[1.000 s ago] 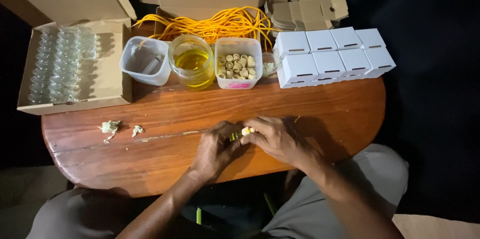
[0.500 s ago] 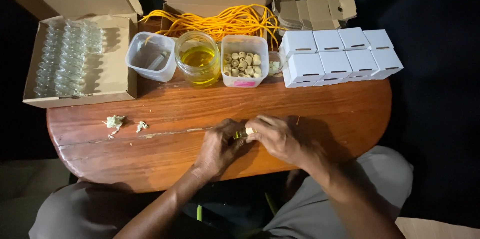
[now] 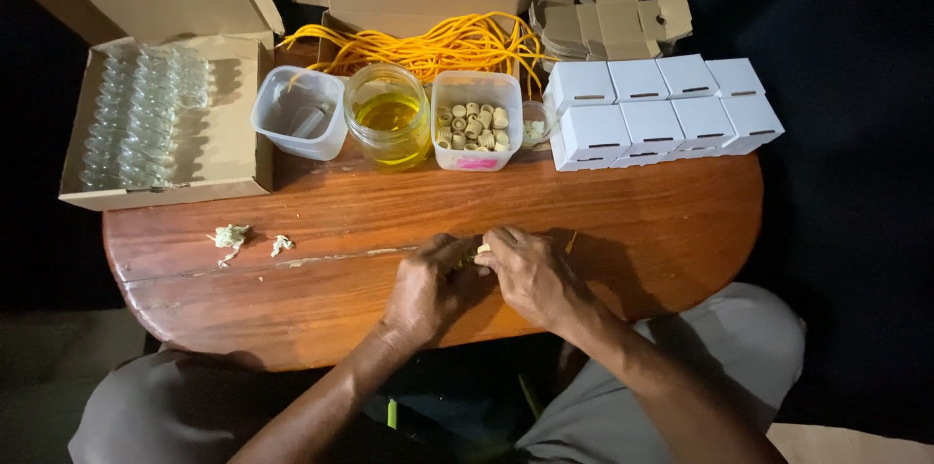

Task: Filling small perfume bottles with liquid using a syringe and attaching caps and decorative strings.

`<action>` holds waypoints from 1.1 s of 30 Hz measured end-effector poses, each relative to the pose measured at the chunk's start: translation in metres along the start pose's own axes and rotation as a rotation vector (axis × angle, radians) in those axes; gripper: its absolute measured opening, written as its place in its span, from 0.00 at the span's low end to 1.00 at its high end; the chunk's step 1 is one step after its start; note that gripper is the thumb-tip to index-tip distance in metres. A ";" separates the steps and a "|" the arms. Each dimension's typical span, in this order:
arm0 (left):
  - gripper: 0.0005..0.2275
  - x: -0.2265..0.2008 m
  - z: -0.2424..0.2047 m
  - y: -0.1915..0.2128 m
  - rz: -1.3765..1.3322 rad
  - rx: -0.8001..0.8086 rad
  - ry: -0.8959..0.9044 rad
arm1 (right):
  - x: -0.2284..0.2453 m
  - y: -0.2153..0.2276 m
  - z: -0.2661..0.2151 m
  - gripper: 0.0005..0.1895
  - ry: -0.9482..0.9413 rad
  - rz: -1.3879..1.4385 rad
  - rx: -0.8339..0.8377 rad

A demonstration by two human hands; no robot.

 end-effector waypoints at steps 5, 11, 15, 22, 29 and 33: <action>0.11 0.002 -0.001 0.004 0.117 -0.013 0.010 | -0.039 -0.026 -0.005 0.12 -0.107 0.128 -0.022; 0.07 0.036 0.011 0.045 -0.083 -0.263 0.162 | -0.032 0.037 0.013 0.06 -0.256 0.117 -0.052; 0.10 0.104 0.006 0.050 0.022 -0.290 0.257 | -0.029 0.090 0.021 0.06 -0.289 0.024 -0.105; 0.10 0.110 0.008 0.055 0.346 -0.286 0.312 | -0.051 0.182 0.023 0.08 -0.372 -0.143 -0.450; 0.10 0.126 0.003 0.057 0.333 -0.380 0.195 | -0.161 0.241 0.093 0.08 -0.367 -0.552 -0.601; 0.10 0.117 0.003 0.058 0.333 -0.362 0.188 | -0.229 0.236 0.140 0.20 -0.602 -0.708 -0.488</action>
Point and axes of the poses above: each hand's wrist, its own z-axis towards the middle knuckle, its own y-axis out of the back of the hand, x = y × z, the point moved 8 cm from there along z, towards the middle knuckle, and after that the axes turned 11 degrees about -y, right-handed, at the moved point
